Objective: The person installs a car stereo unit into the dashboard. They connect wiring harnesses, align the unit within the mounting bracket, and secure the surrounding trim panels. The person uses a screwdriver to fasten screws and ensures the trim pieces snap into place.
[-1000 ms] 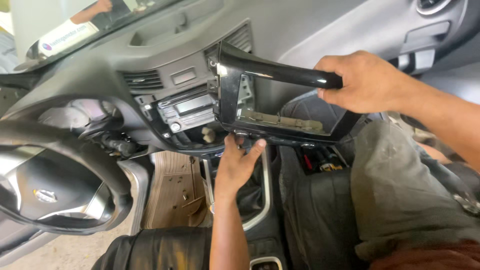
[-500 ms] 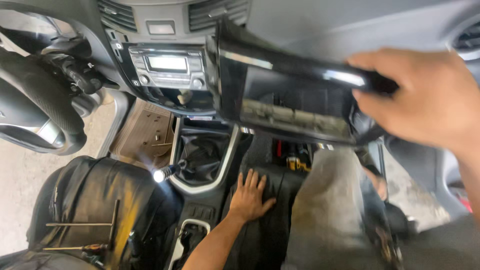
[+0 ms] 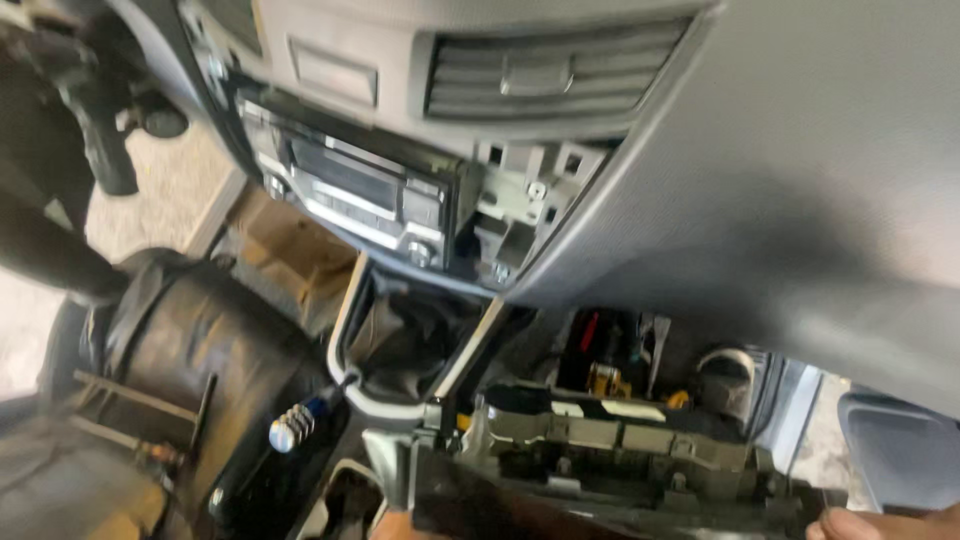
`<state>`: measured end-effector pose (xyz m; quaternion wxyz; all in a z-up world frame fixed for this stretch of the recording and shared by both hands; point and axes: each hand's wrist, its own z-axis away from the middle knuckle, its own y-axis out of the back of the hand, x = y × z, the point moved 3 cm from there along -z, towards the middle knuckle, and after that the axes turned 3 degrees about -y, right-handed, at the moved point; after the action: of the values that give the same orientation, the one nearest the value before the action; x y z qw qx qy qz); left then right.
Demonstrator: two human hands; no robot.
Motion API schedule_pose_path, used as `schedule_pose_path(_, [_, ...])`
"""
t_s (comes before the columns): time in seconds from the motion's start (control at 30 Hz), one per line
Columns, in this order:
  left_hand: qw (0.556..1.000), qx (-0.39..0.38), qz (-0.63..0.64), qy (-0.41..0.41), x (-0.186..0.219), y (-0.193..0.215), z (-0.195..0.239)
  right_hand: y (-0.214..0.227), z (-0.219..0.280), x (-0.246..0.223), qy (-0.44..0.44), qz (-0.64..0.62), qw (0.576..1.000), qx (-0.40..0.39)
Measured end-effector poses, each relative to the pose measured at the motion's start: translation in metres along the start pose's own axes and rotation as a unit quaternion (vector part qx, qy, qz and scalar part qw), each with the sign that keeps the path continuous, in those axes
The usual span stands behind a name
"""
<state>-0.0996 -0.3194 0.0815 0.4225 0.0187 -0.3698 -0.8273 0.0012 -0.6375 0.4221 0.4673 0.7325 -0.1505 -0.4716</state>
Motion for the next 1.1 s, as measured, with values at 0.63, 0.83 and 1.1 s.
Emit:
schedule_pose_path(0.63, [0.904, 0.313, 0.282, 0.075, 0.025, 0.048, 0.211, -0.006, 0.021, -0.227, -0.224, 0.042, 0.966, 0.119])
schedule_pose_path(0.83, [0.585, 0.605, 0.448, -0.301, 0.015, 0.08, 0.334, 0.015, -0.02, -0.268, -0.161, 0.008, 0.986, 0.036])
schedule_pose_path(1.1, [0.338, 0.377, 0.696, -0.51, 0.029, 0.052, 0.335, 0.007, -0.035, -0.249, -0.144, 0.004, 0.987, 0.077])
